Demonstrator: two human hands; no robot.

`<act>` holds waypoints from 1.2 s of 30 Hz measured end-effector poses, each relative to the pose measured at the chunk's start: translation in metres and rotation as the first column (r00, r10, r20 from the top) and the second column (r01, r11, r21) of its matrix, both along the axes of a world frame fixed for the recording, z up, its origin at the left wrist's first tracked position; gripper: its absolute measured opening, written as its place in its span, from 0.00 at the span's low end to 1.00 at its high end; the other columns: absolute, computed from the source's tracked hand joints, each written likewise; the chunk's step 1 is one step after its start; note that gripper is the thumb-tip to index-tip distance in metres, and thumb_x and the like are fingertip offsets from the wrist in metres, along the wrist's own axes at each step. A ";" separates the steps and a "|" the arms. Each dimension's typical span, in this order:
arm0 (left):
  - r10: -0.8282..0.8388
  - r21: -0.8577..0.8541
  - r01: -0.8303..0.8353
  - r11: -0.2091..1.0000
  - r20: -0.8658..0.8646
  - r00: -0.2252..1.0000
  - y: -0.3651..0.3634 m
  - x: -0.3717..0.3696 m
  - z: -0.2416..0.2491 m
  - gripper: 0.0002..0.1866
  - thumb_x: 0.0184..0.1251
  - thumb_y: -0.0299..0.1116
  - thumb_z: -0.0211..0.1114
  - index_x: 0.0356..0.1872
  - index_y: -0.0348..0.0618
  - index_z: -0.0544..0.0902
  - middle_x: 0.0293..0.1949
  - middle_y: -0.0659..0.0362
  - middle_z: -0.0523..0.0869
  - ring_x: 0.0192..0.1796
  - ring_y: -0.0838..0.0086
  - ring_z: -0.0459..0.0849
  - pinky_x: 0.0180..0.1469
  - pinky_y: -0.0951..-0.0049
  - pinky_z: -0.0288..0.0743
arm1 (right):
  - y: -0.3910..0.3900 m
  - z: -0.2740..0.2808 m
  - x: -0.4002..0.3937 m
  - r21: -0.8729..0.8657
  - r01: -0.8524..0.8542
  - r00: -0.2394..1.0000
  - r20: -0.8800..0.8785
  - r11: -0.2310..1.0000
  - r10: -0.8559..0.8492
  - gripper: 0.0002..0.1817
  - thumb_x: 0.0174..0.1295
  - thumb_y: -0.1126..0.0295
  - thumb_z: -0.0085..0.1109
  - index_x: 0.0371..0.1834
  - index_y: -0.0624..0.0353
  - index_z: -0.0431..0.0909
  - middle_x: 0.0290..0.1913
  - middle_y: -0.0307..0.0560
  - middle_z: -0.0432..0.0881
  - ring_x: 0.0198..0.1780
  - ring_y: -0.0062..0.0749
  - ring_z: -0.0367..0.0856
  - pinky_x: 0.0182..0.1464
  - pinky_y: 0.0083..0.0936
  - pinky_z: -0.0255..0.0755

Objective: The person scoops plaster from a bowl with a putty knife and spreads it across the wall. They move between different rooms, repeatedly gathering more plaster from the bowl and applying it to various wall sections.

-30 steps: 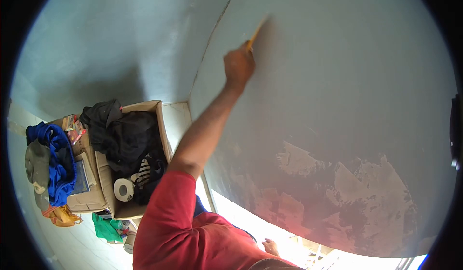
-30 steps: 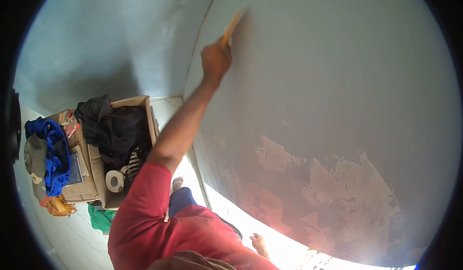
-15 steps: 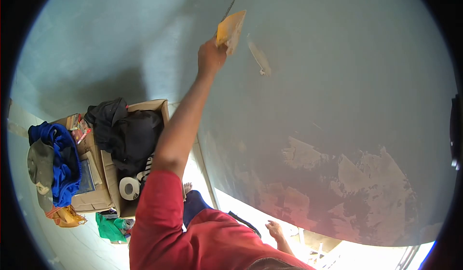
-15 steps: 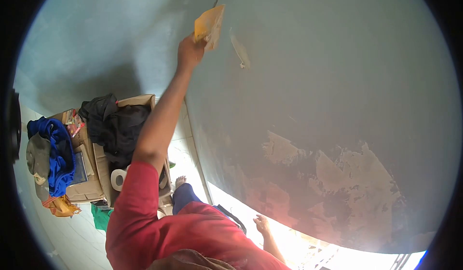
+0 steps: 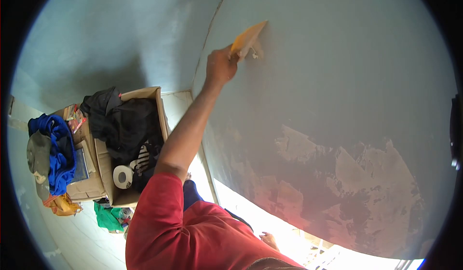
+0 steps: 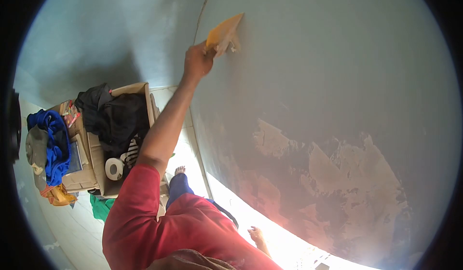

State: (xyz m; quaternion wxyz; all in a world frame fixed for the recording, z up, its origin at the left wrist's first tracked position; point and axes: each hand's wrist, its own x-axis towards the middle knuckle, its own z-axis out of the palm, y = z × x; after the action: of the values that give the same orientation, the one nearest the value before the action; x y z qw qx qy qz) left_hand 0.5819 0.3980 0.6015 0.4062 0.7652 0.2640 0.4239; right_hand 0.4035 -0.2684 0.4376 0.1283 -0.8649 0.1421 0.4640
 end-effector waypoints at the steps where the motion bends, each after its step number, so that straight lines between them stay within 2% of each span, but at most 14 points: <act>1: 0.003 0.001 -0.003 1.000 -0.009 1.000 -0.017 -0.007 0.000 0.14 0.62 0.31 0.61 0.50 0.46 0.81 0.31 0.48 0.85 0.35 0.53 0.85 0.37 0.58 0.76 | -0.007 -0.008 0.003 -0.022 -0.015 1.000 0.011 1.000 0.015 0.26 0.58 0.66 0.61 0.60 0.65 0.72 0.49 0.56 0.82 0.50 0.36 0.81 0.54 0.31 0.73; 6: 0.040 0.086 -0.047 0.995 0.088 0.995 -0.096 -0.035 0.010 0.15 0.59 0.26 0.64 0.49 0.44 0.82 0.27 0.50 0.85 0.28 0.56 0.84 0.31 0.62 0.76 | -0.031 -0.063 0.041 0.129 -0.126 0.981 0.163 0.984 0.104 0.27 0.58 0.64 0.59 0.59 0.65 0.72 0.52 0.63 0.80 0.56 0.46 0.78 0.59 0.34 0.70; 9: 0.037 0.063 -0.042 0.997 0.079 0.996 -0.144 -0.055 0.022 0.18 0.57 0.23 0.64 0.51 0.44 0.80 0.26 0.51 0.85 0.27 0.60 0.85 0.28 0.65 0.76 | -0.006 -0.058 0.062 0.189 -0.167 0.968 0.219 0.968 0.124 0.26 0.59 0.68 0.58 0.60 0.68 0.71 0.51 0.60 0.80 0.53 0.39 0.79 0.56 0.31 0.71; 17: 0.049 0.123 -0.067 0.990 0.148 0.988 -0.244 -0.093 0.013 0.25 0.50 0.18 0.64 0.54 0.43 0.77 0.29 0.52 0.86 0.29 0.61 0.86 0.27 0.66 0.77 | 0.026 -0.051 0.067 0.250 -0.321 0.936 0.228 0.914 0.266 0.26 0.60 0.64 0.57 0.59 0.68 0.71 0.54 0.62 0.79 0.57 0.44 0.78 0.59 0.33 0.70; 19: 0.023 0.116 -0.057 0.992 0.274 0.962 -0.267 -0.106 0.008 0.25 0.49 0.18 0.63 0.52 0.43 0.78 0.33 0.51 0.86 0.32 0.60 0.86 0.29 0.65 0.79 | 0.024 -0.051 0.061 0.266 -0.330 0.935 0.222 0.906 0.276 0.26 0.60 0.61 0.56 0.58 0.67 0.73 0.53 0.61 0.80 0.55 0.45 0.79 0.59 0.33 0.70; 21: -0.041 0.129 0.007 0.992 0.266 0.963 -0.278 -0.130 0.001 0.22 0.51 0.19 0.63 0.51 0.41 0.78 0.35 0.50 0.86 0.33 0.60 0.87 0.31 0.66 0.79 | 0.025 -0.052 0.062 0.223 -0.439 0.898 0.151 0.870 0.414 0.21 0.62 0.61 0.53 0.55 0.59 0.77 0.56 0.55 0.79 0.56 0.42 0.78 0.60 0.31 0.70; 23: -0.095 0.147 0.057 0.988 0.266 0.959 -0.267 -0.145 -0.007 0.19 0.54 0.20 0.63 0.50 0.39 0.79 0.37 0.49 0.86 0.35 0.60 0.87 0.32 0.68 0.79 | 0.017 -0.059 0.068 0.123 -0.681 0.732 0.140 0.722 0.666 0.16 0.65 0.61 0.50 0.51 0.49 0.81 0.60 0.48 0.76 0.58 0.38 0.77 0.61 0.28 0.69; 24: -0.083 -0.065 0.099 0.993 0.211 0.974 -0.255 -0.148 -0.016 0.16 0.57 0.22 0.62 0.48 0.36 0.79 0.38 0.48 0.86 0.36 0.62 0.87 0.34 0.70 0.79 | 0.003 -0.080 0.077 0.143 -0.696 0.718 0.104 0.704 0.689 0.14 0.66 0.62 0.48 0.48 0.41 0.83 0.63 0.46 0.73 0.59 0.36 0.75 0.62 0.26 0.69; 25: -0.092 -0.277 0.132 0.952 0.151 0.984 -0.243 -0.151 -0.019 0.13 0.61 0.24 0.61 0.47 0.34 0.79 0.39 0.48 0.86 0.37 0.65 0.87 0.36 0.72 0.78 | 0.006 -0.073 0.080 0.129 -0.708 0.707 0.118 0.695 0.698 0.14 0.66 0.62 0.48 0.48 0.44 0.83 0.61 0.45 0.75 0.58 0.37 0.76 0.62 0.27 0.68; 27: 0.058 -0.473 0.131 0.871 0.365 0.929 -0.192 -0.134 -0.018 0.12 0.67 0.31 0.58 0.45 0.32 0.79 0.37 0.51 0.86 0.39 0.71 0.85 0.39 0.73 0.75 | 0.011 -0.060 0.084 0.217 -0.533 0.846 0.152 0.818 0.511 0.25 0.62 0.64 0.58 0.60 0.65 0.72 0.51 0.57 0.81 0.52 0.38 0.80 0.55 0.30 0.73; 29: 0.095 -0.597 0.181 0.782 0.400 0.911 -0.128 -0.100 -0.034 0.14 0.69 0.35 0.55 0.45 0.33 0.79 0.36 0.55 0.85 0.40 0.74 0.82 0.43 0.72 0.74 | 0.011 -0.051 0.086 0.200 -0.451 0.890 0.174 0.870 0.421 0.25 0.62 0.64 0.58 0.60 0.65 0.72 0.50 0.55 0.82 0.50 0.36 0.80 0.53 0.29 0.73; 31: 0.079 -0.597 0.168 0.784 0.365 0.928 -0.070 -0.068 -0.031 0.17 0.71 0.38 0.53 0.46 0.33 0.79 0.36 0.56 0.85 0.39 0.74 0.81 0.45 0.71 0.73 | 0.009 -0.049 0.086 0.192 -0.368 0.922 0.200 0.910 0.330 0.24 0.62 0.65 0.58 0.60 0.65 0.72 0.48 0.54 0.82 0.48 0.35 0.80 0.51 0.29 0.73; 34: 0.123 -0.618 0.203 0.759 0.442 0.888 0.003 -0.015 -0.019 0.18 0.71 0.40 0.53 0.47 0.33 0.79 0.36 0.55 0.84 0.39 0.72 0.80 0.45 0.69 0.72 | -0.014 -0.056 0.075 0.161 -0.168 0.973 0.187 0.972 0.137 0.25 0.58 0.64 0.60 0.57 0.65 0.75 0.47 0.59 0.83 0.48 0.38 0.82 0.51 0.29 0.74; 36: 0.082 -0.525 0.151 0.837 0.394 0.915 0.040 0.011 -0.008 0.19 0.70 0.41 0.53 0.46 0.32 0.79 0.36 0.52 0.84 0.39 0.70 0.81 0.45 0.67 0.72 | -0.008 -0.050 0.064 0.088 -0.122 0.985 0.135 0.989 0.110 0.24 0.59 0.64 0.61 0.57 0.64 0.75 0.47 0.58 0.83 0.47 0.38 0.83 0.50 0.30 0.75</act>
State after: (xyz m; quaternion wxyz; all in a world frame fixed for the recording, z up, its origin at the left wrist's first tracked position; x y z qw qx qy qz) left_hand 0.5933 0.4375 0.5933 0.6601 0.5189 0.2704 0.4711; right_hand 0.4680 -0.2769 0.3879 0.1515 -0.8928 0.0603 0.4200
